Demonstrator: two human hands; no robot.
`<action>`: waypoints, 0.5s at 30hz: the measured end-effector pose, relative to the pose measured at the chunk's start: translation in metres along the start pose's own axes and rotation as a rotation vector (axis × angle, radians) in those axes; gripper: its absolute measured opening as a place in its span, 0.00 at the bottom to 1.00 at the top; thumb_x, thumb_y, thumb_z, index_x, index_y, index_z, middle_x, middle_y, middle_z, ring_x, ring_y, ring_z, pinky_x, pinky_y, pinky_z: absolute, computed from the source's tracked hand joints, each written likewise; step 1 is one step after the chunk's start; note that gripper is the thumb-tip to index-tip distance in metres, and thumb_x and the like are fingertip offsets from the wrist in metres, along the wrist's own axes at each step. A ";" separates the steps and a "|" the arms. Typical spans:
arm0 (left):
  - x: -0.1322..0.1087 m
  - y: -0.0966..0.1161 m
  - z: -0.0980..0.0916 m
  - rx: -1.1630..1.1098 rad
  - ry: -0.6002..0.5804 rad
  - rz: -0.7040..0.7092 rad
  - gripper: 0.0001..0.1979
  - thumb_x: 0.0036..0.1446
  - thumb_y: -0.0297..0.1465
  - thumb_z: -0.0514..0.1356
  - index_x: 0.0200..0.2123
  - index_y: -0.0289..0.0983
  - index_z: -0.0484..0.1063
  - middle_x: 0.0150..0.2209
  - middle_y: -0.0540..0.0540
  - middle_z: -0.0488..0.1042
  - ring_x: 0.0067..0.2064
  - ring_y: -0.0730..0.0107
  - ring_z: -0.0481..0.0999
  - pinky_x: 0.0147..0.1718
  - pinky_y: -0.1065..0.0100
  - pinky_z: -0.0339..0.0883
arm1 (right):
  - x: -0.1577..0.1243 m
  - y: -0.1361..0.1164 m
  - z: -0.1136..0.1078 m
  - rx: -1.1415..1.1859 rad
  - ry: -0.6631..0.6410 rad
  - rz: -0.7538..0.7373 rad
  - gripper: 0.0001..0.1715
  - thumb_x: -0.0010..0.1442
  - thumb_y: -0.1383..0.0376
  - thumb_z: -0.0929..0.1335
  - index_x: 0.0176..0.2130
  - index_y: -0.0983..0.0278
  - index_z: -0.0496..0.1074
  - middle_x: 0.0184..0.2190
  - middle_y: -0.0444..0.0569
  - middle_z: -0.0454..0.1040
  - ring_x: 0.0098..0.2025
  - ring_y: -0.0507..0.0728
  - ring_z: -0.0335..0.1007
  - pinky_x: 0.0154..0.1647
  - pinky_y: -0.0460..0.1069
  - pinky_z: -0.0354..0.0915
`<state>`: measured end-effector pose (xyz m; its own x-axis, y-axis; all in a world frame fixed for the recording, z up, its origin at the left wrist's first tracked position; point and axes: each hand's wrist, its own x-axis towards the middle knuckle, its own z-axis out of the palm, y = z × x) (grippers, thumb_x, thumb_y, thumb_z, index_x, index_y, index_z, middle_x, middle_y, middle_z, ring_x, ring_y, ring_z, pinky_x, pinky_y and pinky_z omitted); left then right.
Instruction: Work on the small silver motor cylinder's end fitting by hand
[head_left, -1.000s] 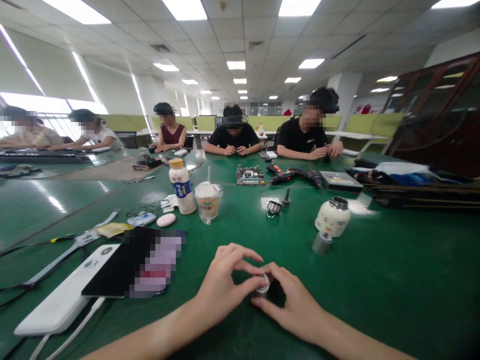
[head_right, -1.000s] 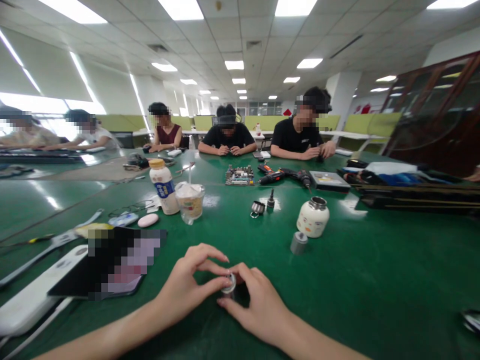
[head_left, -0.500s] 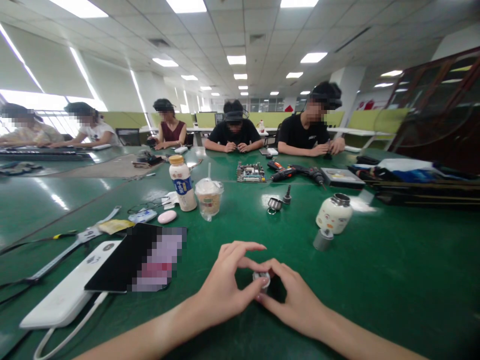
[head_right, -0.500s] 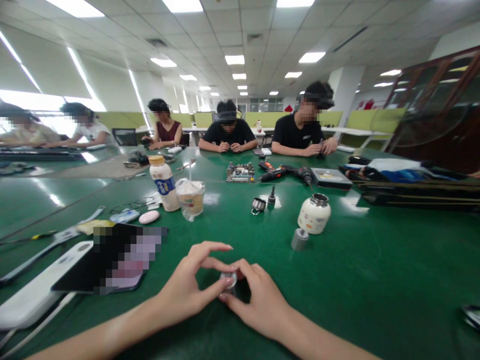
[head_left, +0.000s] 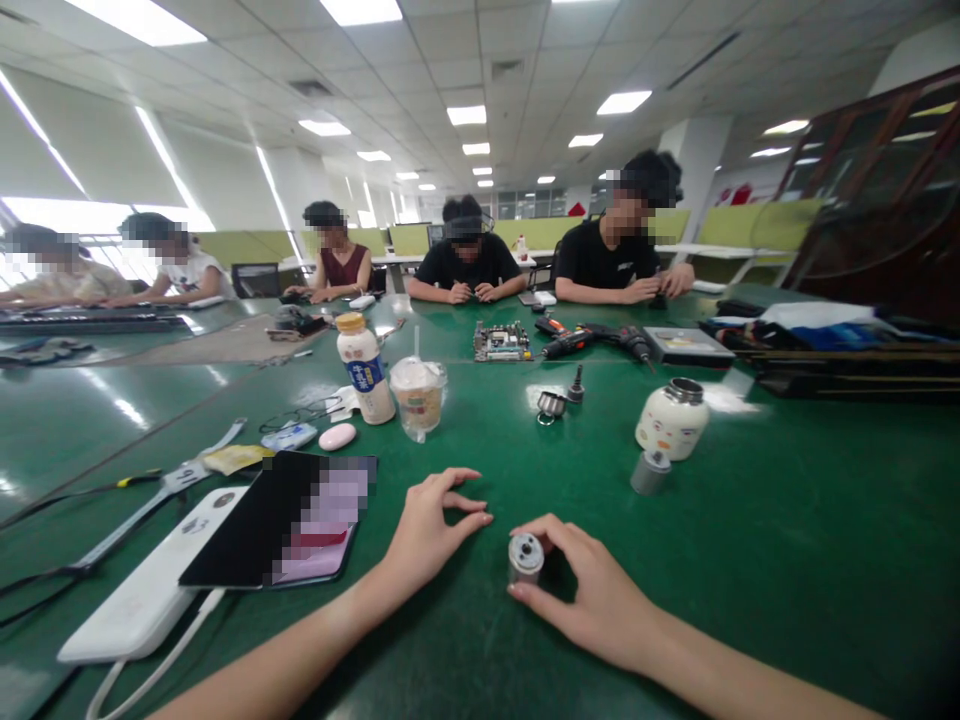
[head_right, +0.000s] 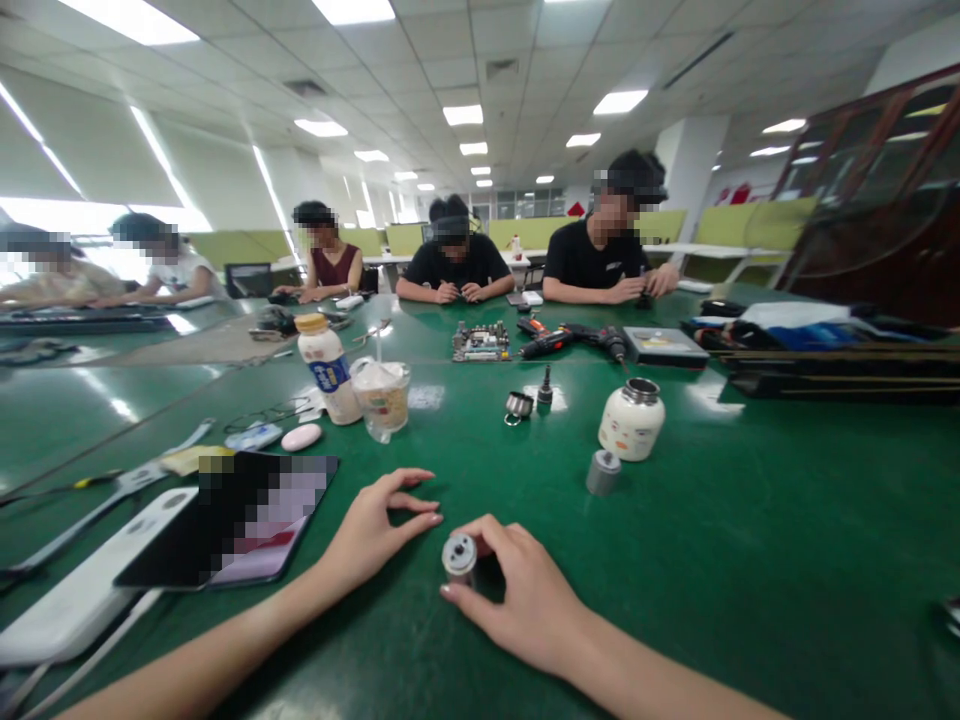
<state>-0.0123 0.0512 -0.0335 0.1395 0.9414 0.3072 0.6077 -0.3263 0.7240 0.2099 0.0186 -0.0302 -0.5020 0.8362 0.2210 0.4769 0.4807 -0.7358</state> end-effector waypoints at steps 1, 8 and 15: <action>0.000 0.000 0.000 -0.004 0.000 -0.001 0.21 0.51 0.31 0.69 0.48 0.41 0.69 0.34 0.50 0.84 0.48 0.56 0.80 0.54 0.53 0.62 | 0.000 0.000 0.000 -0.001 0.000 0.000 0.17 0.57 0.63 0.72 0.46 0.59 0.69 0.41 0.45 0.76 0.43 0.58 0.71 0.45 0.52 0.64; -0.009 0.039 -0.007 -0.079 0.097 0.072 0.15 0.54 0.33 0.68 0.44 0.41 0.70 0.37 0.49 0.83 0.47 0.57 0.80 0.52 0.57 0.63 | 0.000 0.003 0.001 -0.010 0.006 -0.009 0.16 0.57 0.63 0.72 0.45 0.59 0.68 0.39 0.44 0.76 0.41 0.58 0.71 0.44 0.52 0.64; -0.020 0.062 0.000 -0.023 0.027 0.169 0.17 0.51 0.32 0.71 0.44 0.43 0.72 0.36 0.52 0.83 0.50 0.57 0.76 0.50 0.58 0.60 | 0.000 0.005 0.002 -0.006 -0.001 -0.029 0.16 0.58 0.61 0.72 0.46 0.59 0.68 0.41 0.46 0.75 0.42 0.59 0.70 0.43 0.53 0.64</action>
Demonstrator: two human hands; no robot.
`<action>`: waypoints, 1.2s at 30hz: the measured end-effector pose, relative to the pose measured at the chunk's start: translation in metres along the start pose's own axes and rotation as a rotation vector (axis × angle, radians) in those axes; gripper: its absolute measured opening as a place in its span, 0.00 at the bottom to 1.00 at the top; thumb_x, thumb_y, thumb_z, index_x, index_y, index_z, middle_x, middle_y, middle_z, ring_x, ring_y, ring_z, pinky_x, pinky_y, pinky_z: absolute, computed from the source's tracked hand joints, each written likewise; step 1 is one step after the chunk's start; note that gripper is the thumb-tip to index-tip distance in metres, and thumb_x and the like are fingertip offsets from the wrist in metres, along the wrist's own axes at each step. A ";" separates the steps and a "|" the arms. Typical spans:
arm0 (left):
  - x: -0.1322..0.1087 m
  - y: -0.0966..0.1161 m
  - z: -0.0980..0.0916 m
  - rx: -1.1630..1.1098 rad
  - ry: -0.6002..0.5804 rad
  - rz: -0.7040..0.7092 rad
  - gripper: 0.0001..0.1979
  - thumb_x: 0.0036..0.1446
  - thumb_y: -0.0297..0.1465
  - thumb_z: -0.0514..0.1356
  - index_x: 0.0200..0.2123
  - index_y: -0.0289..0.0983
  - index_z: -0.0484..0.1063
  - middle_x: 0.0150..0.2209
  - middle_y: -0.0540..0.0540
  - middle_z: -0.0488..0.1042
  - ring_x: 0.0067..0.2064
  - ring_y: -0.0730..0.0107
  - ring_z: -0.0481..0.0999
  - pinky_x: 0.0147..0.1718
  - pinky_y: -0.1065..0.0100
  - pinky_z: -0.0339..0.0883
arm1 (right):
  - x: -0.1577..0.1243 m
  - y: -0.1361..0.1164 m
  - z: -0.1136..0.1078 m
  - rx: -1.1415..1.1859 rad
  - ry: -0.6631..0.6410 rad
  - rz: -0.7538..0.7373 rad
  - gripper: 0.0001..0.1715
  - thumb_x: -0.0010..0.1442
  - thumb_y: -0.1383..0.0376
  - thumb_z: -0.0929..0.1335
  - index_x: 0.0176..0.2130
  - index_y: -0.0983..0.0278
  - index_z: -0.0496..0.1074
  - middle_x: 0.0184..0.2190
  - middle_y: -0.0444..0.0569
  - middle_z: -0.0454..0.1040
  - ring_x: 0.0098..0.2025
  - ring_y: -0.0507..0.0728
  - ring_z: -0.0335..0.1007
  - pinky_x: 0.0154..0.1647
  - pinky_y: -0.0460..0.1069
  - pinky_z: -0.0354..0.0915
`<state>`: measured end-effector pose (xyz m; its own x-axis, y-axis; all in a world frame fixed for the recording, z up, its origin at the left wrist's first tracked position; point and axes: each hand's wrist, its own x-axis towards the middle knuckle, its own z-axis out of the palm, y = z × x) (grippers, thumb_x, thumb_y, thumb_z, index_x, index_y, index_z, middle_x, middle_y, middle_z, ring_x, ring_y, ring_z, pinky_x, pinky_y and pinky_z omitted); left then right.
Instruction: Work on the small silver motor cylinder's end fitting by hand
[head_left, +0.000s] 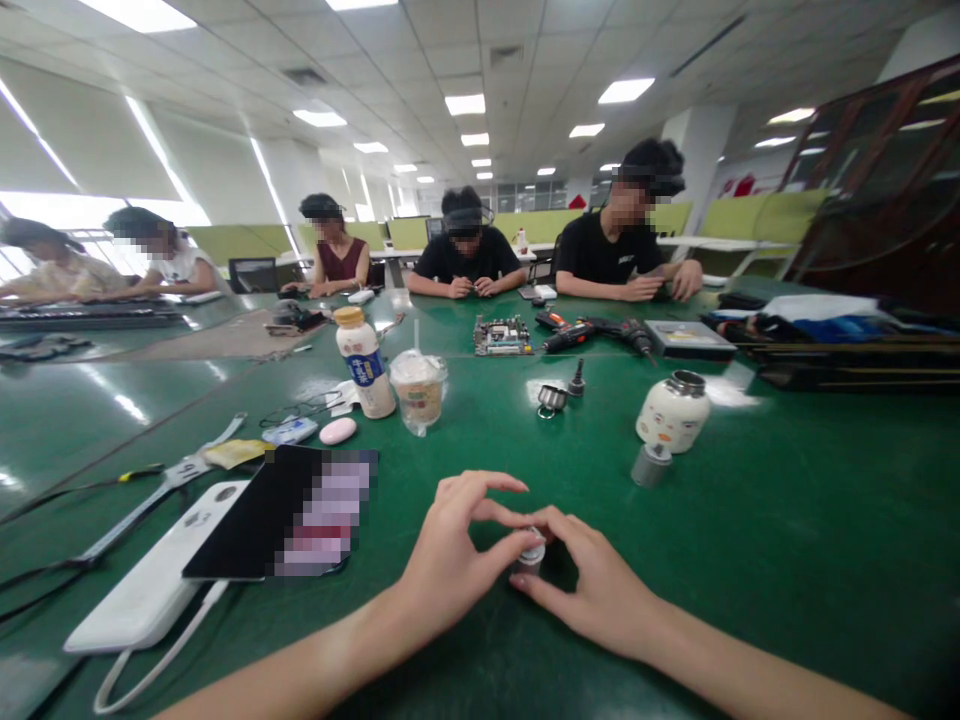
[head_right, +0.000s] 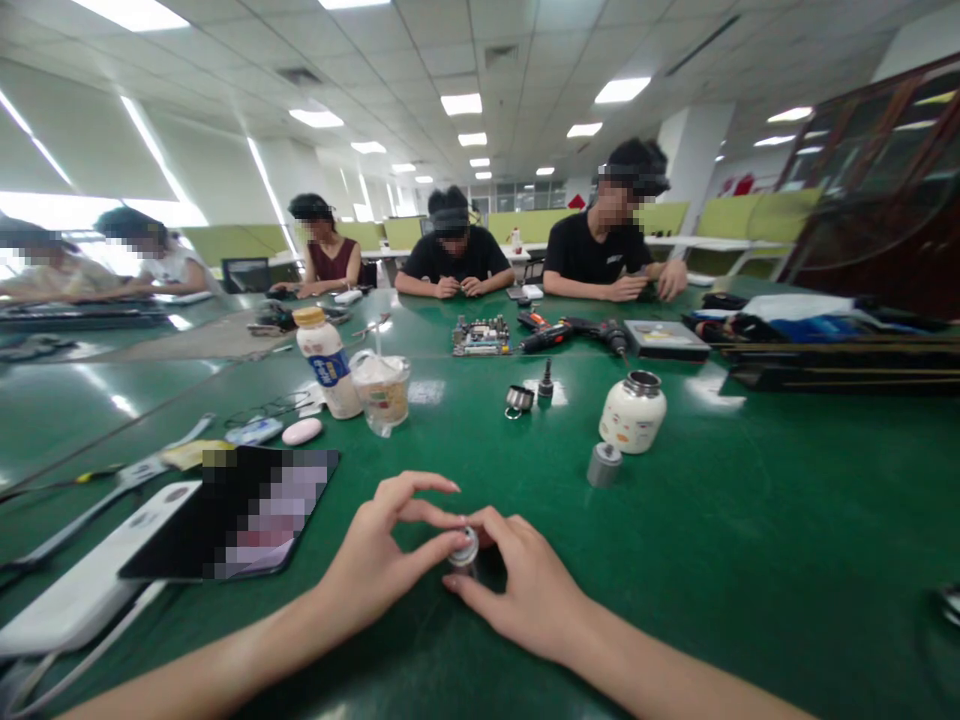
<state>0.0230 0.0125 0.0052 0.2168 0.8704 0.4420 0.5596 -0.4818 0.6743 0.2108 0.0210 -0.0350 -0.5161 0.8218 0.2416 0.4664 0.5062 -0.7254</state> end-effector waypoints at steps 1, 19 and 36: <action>0.000 0.000 0.000 0.003 -0.006 0.001 0.16 0.51 0.31 0.70 0.43 0.43 0.72 0.37 0.51 0.83 0.50 0.57 0.75 0.51 0.58 0.60 | 0.000 0.000 0.000 -0.002 0.000 -0.001 0.16 0.58 0.61 0.72 0.46 0.59 0.68 0.41 0.46 0.75 0.42 0.59 0.70 0.43 0.53 0.64; 0.006 -0.001 -0.030 0.089 -0.310 0.007 0.28 0.50 0.33 0.68 0.54 0.42 0.64 0.50 0.45 0.74 0.52 0.56 0.69 0.52 0.57 0.59 | -0.001 -0.002 -0.002 0.038 0.002 0.005 0.17 0.57 0.64 0.72 0.46 0.58 0.68 0.40 0.44 0.76 0.42 0.58 0.70 0.45 0.52 0.63; -0.029 -0.009 0.005 0.268 -0.318 -0.268 0.08 0.49 0.40 0.69 0.30 0.43 0.77 0.31 0.53 0.79 0.39 0.63 0.73 0.39 0.62 0.51 | -0.001 -0.003 -0.002 0.056 0.004 0.012 0.17 0.56 0.65 0.72 0.46 0.58 0.69 0.41 0.42 0.76 0.43 0.56 0.70 0.46 0.51 0.63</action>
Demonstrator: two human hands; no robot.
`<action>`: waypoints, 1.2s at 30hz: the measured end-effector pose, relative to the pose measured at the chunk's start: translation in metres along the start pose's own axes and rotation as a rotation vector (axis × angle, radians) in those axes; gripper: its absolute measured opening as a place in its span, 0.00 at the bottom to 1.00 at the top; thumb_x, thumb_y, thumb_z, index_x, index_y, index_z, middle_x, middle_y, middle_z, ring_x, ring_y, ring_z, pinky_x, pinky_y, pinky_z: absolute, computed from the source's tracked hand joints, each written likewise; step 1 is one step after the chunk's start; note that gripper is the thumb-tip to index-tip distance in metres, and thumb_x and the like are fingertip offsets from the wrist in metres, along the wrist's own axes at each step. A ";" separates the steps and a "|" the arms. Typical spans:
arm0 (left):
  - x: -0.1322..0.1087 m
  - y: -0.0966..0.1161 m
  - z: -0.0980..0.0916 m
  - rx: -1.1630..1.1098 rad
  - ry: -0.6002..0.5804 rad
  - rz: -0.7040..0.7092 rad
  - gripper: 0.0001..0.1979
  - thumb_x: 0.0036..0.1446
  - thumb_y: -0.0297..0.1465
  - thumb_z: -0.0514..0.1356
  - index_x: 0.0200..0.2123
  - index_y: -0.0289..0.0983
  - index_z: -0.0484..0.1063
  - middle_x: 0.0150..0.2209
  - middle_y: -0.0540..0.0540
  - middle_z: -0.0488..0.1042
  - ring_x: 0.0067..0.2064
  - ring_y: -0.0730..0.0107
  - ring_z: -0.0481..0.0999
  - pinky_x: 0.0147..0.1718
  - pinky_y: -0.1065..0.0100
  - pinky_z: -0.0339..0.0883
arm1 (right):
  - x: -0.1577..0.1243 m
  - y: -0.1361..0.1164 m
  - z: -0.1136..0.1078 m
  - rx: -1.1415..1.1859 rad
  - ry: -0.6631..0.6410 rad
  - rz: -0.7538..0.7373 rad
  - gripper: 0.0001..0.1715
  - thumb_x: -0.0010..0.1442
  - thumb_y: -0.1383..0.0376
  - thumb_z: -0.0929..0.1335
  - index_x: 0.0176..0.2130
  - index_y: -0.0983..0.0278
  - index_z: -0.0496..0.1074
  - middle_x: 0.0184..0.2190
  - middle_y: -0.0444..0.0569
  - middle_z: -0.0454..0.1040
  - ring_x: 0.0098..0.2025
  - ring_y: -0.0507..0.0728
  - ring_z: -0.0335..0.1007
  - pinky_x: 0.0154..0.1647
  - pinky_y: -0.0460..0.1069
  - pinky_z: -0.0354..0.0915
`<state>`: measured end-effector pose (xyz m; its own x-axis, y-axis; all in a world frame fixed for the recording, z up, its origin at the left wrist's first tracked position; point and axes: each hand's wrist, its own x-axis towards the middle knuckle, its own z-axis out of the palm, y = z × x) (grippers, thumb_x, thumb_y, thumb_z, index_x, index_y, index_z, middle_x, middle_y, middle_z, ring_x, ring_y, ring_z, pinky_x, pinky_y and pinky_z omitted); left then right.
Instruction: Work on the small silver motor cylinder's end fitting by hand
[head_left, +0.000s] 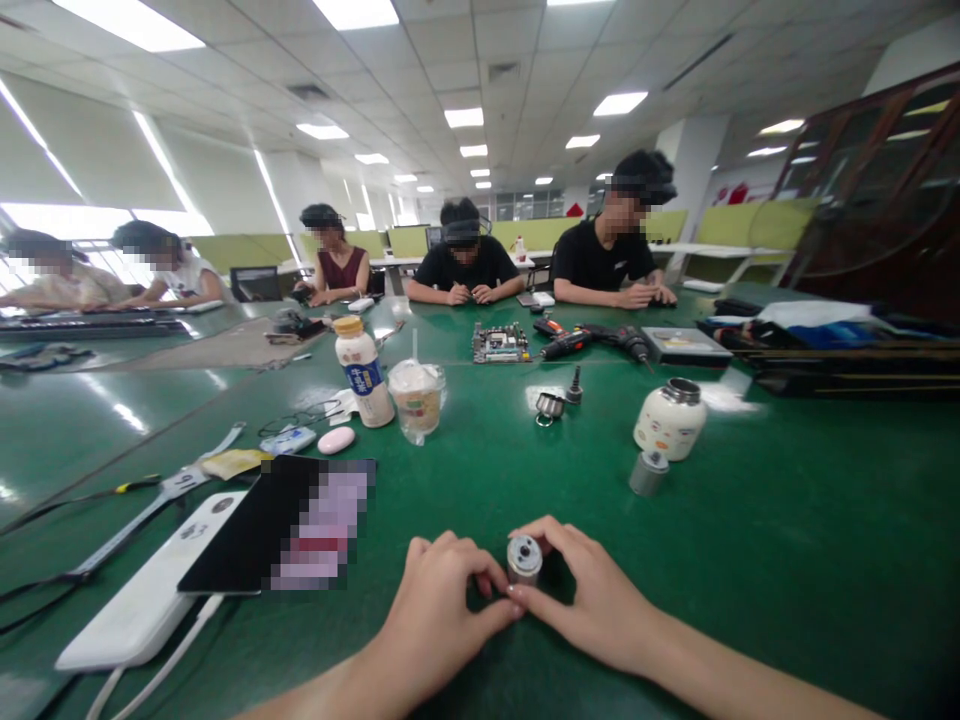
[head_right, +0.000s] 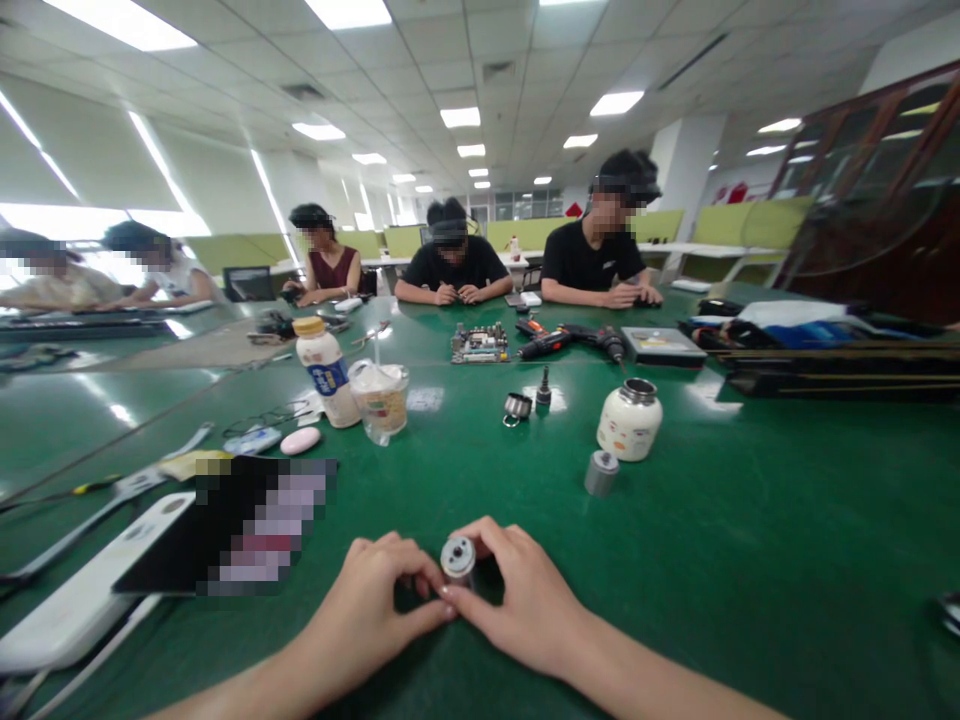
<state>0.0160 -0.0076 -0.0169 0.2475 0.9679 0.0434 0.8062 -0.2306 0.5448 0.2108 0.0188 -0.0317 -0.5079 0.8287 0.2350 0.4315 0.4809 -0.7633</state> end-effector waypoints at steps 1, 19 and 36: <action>0.000 0.000 0.000 -0.010 0.006 -0.015 0.11 0.47 0.41 0.70 0.30 0.43 0.77 0.31 0.52 0.78 0.39 0.63 0.73 0.39 0.62 0.52 | 0.000 0.000 0.000 -0.001 0.000 0.000 0.17 0.56 0.65 0.72 0.46 0.58 0.69 0.41 0.42 0.76 0.43 0.56 0.70 0.46 0.51 0.63; 0.012 0.008 -0.035 0.081 0.097 0.118 0.01 0.57 0.33 0.66 0.34 0.46 0.79 0.36 0.52 0.81 0.41 0.60 0.75 0.40 0.60 0.54 | 0.000 -0.002 -0.001 -0.016 -0.002 0.001 0.15 0.57 0.64 0.72 0.45 0.58 0.69 0.40 0.44 0.76 0.42 0.58 0.70 0.45 0.52 0.63; 0.015 0.023 -0.028 -0.085 0.174 0.256 0.05 0.59 0.34 0.64 0.39 0.47 0.80 0.36 0.50 0.80 0.42 0.59 0.73 0.41 0.57 0.58 | 0.001 0.001 0.002 -0.025 0.013 -0.026 0.15 0.58 0.64 0.72 0.45 0.59 0.68 0.39 0.44 0.75 0.41 0.57 0.70 0.44 0.51 0.64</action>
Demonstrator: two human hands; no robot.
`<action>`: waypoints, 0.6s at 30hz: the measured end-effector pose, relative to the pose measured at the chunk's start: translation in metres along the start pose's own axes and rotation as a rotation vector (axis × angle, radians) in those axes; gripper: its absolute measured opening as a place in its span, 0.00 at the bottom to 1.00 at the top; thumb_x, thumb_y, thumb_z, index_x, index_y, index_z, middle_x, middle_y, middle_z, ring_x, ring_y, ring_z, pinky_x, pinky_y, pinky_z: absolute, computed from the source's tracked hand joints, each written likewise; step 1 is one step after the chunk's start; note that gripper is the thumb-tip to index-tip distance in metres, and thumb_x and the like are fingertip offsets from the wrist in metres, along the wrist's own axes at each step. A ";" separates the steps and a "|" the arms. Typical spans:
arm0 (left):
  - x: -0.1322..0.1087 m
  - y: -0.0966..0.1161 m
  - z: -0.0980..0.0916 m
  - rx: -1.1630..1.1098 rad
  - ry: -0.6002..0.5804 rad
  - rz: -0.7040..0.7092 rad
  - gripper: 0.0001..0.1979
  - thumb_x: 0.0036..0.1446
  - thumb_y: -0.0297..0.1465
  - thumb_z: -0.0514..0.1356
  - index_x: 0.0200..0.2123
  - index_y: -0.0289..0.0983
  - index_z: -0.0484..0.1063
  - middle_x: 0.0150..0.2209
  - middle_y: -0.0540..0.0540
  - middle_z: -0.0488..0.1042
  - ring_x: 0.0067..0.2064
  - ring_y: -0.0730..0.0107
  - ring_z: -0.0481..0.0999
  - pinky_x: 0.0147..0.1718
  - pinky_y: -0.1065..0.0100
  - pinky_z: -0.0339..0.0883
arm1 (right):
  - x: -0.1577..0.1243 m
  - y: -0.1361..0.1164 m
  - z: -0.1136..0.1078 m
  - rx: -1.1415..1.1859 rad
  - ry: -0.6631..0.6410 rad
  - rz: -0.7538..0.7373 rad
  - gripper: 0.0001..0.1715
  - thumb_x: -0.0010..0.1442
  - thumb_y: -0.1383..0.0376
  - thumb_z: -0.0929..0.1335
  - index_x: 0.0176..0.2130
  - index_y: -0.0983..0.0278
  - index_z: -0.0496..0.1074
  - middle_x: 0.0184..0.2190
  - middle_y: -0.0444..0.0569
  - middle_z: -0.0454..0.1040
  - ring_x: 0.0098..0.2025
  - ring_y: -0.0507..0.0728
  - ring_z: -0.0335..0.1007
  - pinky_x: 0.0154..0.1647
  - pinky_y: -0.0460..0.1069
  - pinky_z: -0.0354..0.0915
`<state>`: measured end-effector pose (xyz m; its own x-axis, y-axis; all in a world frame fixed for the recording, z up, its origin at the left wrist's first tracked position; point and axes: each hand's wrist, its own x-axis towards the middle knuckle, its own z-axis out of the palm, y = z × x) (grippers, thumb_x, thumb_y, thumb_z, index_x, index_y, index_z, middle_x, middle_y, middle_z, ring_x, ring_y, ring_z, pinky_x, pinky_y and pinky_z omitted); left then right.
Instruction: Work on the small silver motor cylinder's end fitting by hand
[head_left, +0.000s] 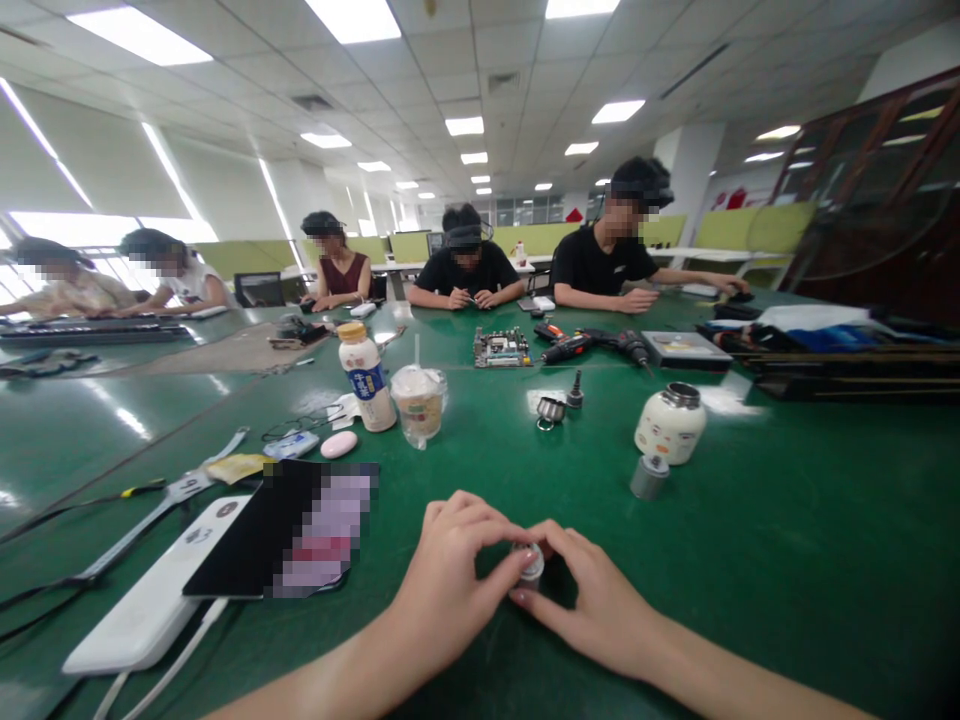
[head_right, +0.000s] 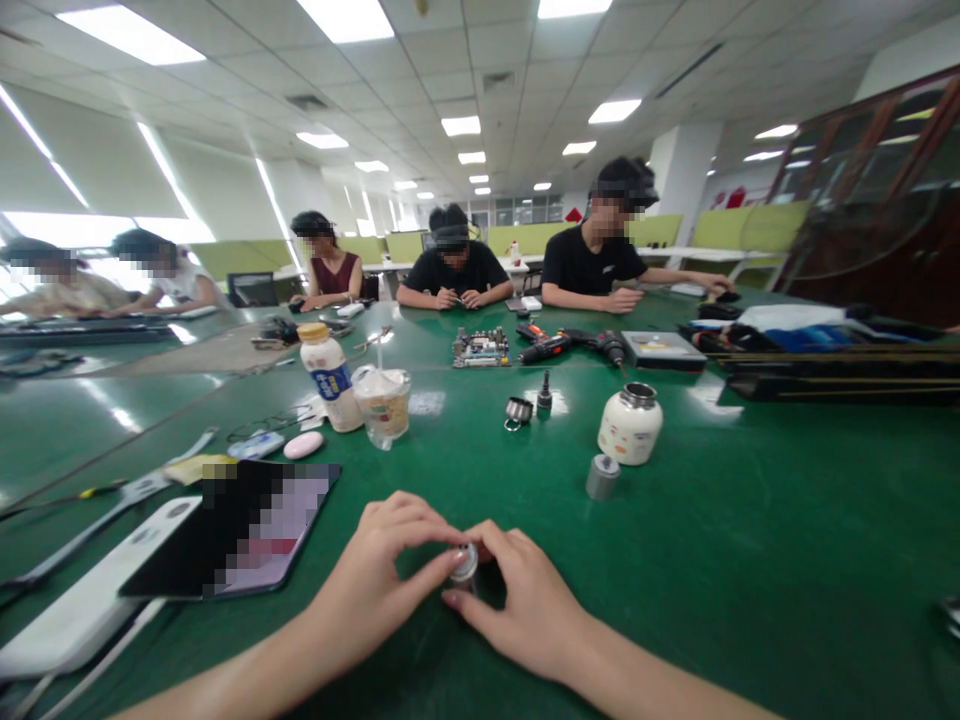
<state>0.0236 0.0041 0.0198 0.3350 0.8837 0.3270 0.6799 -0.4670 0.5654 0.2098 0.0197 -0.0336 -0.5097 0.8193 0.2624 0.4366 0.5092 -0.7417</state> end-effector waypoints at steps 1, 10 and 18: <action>0.000 0.000 0.000 -0.002 -0.002 -0.001 0.05 0.59 0.34 0.64 0.39 0.47 0.80 0.36 0.50 0.80 0.42 0.59 0.73 0.42 0.57 0.58 | 0.000 0.000 0.000 -0.002 0.000 0.000 0.14 0.58 0.64 0.71 0.45 0.59 0.69 0.38 0.44 0.75 0.41 0.57 0.70 0.44 0.51 0.64; -0.005 -0.006 0.005 -0.158 0.016 0.027 0.22 0.56 0.23 0.64 0.51 0.48 0.70 0.45 0.53 0.81 0.53 0.61 0.72 0.53 0.57 0.59 | -0.001 0.002 0.000 -0.023 0.004 0.014 0.15 0.58 0.63 0.72 0.45 0.61 0.69 0.41 0.47 0.76 0.42 0.59 0.70 0.45 0.53 0.64; -0.002 -0.004 0.002 -0.137 0.085 -0.082 0.21 0.50 0.28 0.69 0.47 0.45 0.69 0.36 0.52 0.82 0.48 0.55 0.75 0.50 0.53 0.59 | 0.000 -0.002 -0.002 -0.017 -0.011 0.004 0.12 0.58 0.64 0.71 0.43 0.59 0.69 0.39 0.44 0.75 0.41 0.58 0.70 0.44 0.52 0.64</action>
<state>0.0219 0.0042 0.0151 0.2213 0.9159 0.3350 0.6053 -0.3984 0.6892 0.2099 0.0194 -0.0305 -0.5164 0.8183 0.2524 0.4508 0.5104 -0.7323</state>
